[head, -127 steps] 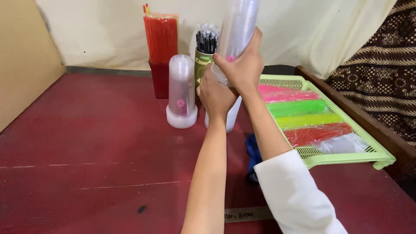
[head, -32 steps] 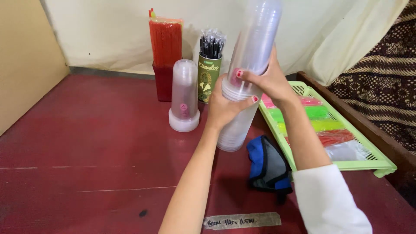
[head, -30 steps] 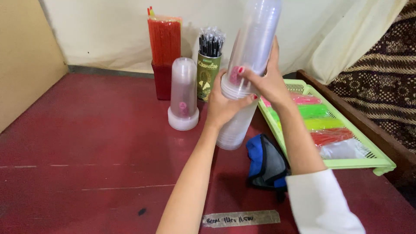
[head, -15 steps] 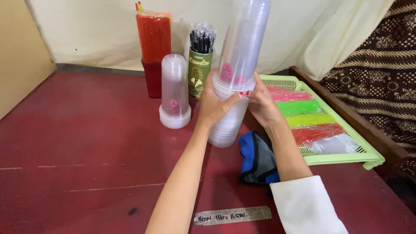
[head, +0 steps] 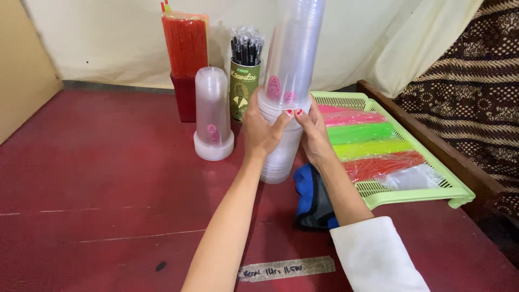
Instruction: Wiping plastic cups with a cloth and folding the cloth on a table
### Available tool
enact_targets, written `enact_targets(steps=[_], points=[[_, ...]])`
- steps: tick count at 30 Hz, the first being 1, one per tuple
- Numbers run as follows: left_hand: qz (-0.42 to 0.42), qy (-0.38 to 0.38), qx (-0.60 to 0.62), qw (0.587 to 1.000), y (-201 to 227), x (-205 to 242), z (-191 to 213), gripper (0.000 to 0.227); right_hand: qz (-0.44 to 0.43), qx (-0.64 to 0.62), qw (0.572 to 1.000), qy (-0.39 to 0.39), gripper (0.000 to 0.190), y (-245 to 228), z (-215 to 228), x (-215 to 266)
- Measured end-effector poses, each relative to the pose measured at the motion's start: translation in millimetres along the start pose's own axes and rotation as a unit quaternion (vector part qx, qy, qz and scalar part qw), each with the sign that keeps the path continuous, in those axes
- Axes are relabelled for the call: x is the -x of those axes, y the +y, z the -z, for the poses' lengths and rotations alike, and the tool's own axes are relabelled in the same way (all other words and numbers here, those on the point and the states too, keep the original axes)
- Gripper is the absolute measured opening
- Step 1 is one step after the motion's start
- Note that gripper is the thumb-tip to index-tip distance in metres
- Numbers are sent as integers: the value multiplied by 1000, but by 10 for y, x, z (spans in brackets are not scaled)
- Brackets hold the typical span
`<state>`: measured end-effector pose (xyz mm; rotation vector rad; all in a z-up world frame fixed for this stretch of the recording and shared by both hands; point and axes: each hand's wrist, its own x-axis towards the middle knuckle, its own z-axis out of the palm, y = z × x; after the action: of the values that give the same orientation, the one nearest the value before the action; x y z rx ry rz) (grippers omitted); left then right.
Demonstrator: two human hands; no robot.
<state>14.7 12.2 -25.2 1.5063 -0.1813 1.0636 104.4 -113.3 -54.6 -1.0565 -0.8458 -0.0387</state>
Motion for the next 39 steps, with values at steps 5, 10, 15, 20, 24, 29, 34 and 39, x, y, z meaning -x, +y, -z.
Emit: enact_targets(steps=[5,10,15,20,24,29,34,39], points=[[-26,6,-24,999,-65,12,-12,93,31,26,999,20,64,100,8,15],[-26,0,5,1000,-66,3,-18,100,62,56,996,33,60,21,-90,50],[-10,-19,-24,999,-114,35,-5,99,3,2,1000,11,64,-108,-114,112],[-22,-17,4,1000,-72,28,10,94,-30,-16,999,11,61,14,55,-13],[-34,-52,16,998,-151,-2,37,94,-41,-2,999,9,66,-91,1,51],[-39,-84,53,994,-53,-37,111,103,-90,-12,996,-22,77,-115,63,41],[-19,-116,69,991,-133,-43,122,96,-95,9,995,-7,72,-94,95,40],[14,-128,79,988,-172,-71,129,95,-100,14,995,-21,70,-271,-45,28]])
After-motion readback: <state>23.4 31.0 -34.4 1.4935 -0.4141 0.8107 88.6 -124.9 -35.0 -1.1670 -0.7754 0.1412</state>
